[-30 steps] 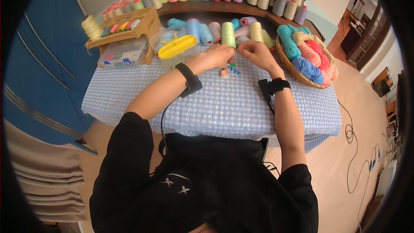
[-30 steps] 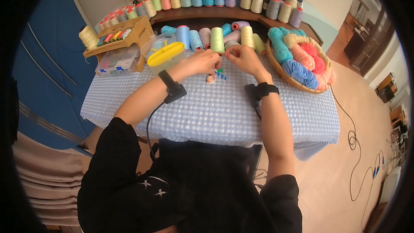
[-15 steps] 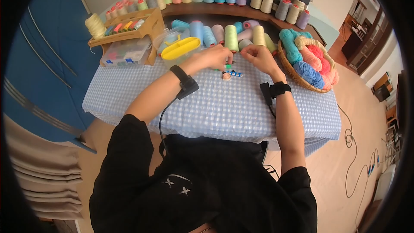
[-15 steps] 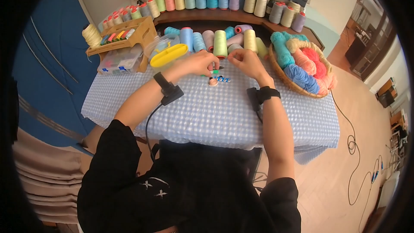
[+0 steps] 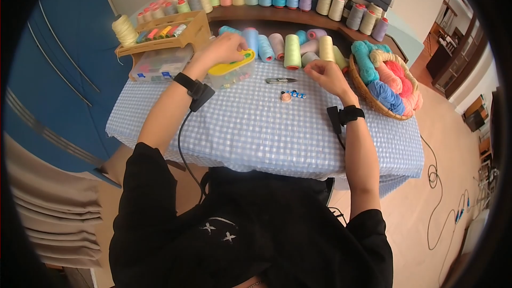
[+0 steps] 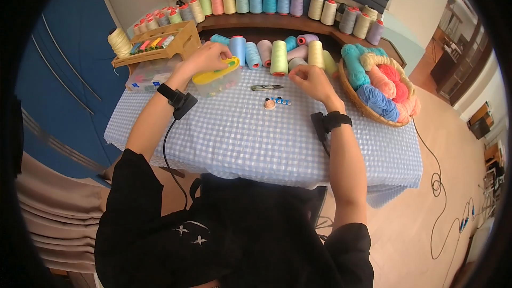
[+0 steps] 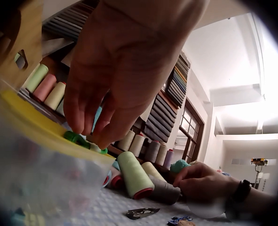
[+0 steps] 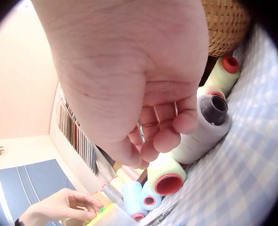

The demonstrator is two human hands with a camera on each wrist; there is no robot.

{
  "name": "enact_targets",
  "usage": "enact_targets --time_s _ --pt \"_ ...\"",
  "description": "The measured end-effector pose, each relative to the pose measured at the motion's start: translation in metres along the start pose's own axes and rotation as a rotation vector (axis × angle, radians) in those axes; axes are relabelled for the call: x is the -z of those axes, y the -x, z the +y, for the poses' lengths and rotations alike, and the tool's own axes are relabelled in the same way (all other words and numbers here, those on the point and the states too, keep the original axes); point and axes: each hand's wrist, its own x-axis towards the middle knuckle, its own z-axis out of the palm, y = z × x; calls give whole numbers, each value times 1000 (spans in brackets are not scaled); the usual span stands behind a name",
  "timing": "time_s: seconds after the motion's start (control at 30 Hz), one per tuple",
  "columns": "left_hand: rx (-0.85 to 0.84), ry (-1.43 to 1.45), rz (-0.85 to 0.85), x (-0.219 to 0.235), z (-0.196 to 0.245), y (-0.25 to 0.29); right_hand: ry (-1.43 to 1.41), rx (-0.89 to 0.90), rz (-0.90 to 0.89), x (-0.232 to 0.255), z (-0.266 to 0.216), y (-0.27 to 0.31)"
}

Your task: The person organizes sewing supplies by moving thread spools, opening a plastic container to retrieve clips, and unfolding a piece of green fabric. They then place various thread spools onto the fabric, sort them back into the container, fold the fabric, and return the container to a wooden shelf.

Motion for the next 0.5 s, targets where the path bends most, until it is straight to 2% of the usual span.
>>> enact_targets --time_s 0.07,0.17,0.5 --pt "-57 -35 39 -10 -6 2 -14 -2 -1 0 1 0" --pt "19 -50 2 3 12 8 -45 3 -6 0 2 1" --pt "37 -85 24 -2 12 3 -34 9 -9 -1 4 0"
